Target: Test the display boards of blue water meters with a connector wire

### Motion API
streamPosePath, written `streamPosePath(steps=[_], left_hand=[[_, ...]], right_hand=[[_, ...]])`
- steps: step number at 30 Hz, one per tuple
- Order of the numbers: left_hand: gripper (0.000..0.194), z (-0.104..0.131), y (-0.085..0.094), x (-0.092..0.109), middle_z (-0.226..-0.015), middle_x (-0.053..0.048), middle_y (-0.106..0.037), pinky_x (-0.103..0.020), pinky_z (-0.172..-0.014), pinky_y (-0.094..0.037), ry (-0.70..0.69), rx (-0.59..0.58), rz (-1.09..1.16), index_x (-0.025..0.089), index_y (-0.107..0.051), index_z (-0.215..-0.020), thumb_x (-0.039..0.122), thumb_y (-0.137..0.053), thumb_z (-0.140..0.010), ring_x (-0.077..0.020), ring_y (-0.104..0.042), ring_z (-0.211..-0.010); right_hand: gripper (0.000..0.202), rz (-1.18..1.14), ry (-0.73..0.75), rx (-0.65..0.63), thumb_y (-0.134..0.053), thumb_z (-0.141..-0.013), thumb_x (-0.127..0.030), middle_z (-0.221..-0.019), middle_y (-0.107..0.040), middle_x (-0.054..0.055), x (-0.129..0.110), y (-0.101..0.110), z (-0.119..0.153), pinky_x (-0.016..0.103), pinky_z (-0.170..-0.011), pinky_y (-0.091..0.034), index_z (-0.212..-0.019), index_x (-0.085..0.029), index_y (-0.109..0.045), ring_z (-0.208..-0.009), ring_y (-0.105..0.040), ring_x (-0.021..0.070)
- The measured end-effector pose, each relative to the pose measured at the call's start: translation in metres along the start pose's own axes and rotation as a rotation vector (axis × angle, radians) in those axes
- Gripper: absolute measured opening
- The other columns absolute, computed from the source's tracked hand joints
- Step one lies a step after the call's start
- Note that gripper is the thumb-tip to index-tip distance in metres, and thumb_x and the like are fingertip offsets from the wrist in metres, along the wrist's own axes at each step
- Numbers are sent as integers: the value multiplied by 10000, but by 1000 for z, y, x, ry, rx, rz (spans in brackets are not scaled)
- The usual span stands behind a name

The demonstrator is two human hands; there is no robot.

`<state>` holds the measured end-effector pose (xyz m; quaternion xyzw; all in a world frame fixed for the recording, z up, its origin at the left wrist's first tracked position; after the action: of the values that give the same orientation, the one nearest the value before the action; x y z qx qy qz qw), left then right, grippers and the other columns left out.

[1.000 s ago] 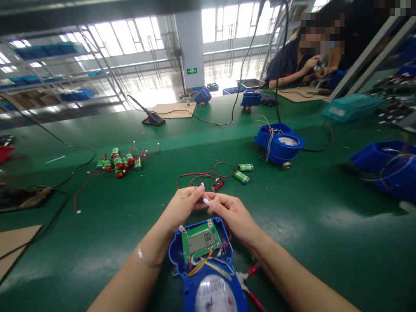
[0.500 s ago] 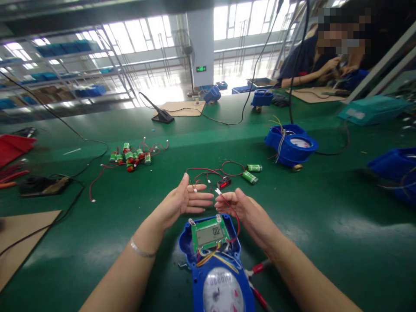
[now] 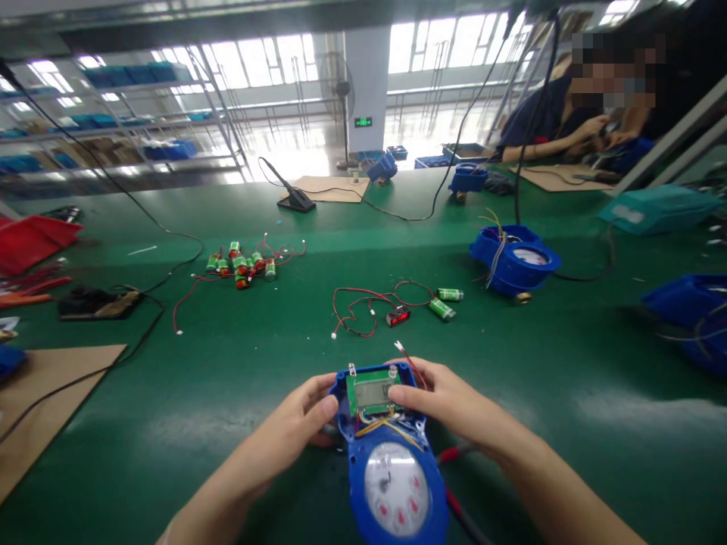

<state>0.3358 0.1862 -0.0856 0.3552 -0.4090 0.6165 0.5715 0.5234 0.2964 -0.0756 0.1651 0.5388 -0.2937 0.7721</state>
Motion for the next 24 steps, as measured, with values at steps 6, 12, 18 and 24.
streamPosePath(steps=[6, 12, 18, 24], left_hand=[[722, -10, -9, -22, -1012, -140, -656, -394, -762, -538, 50, -18, 92, 133, -544, -1149, 722, -694, -760, -284, -641, -902], [739, -2, -11, -24, -1024, -143, -659, -366, -787, -520, -22, 6, 158, 127, -561, -1111, 729, -731, -719, -291, -639, -946], [761, 28, -6, 11, -1050, -108, -684, -330, -856, -489, -278, 18, 137, 151, -634, -1110, 630, -898, -581, -291, -631, -998], [770, 68, 5, 25, -1130, -14, -650, -274, -887, -503, -471, 24, -179, 296, -630, -1199, 440, -983, -529, -241, -628, -1022]], right_hand=[[584, 63, -196, -4, -737, -736, -619, -867, -689, 80, 6, 0, 7, 190, -504, -467, -1018, -113, -662, -643, -602, 127], [565, 3, -118, 20, -764, -710, -591, -821, -673, 61, 4, -10, 10, 204, -522, -472, -979, -116, -619, -620, -593, 123], [460, 81, 165, 57, -790, -728, -456, -954, -697, 67, -25, -27, 38, 296, -743, -545, -995, -169, -552, -841, -665, 205], [619, 682, 750, 332, -864, -619, -461, -901, -692, 57, -41, -42, 79, 276, -647, -548, -1086, -197, -555, -748, -679, 218]])
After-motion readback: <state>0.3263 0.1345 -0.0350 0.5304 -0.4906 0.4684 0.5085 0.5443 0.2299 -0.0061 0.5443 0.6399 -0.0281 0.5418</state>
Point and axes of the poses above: each hand's wrist, its own z-axis away from the middle knuckle, its own y-axis out of the back of the hand, x = y × z, the point moved 4 cm from there along -z, towards the middle knuckle
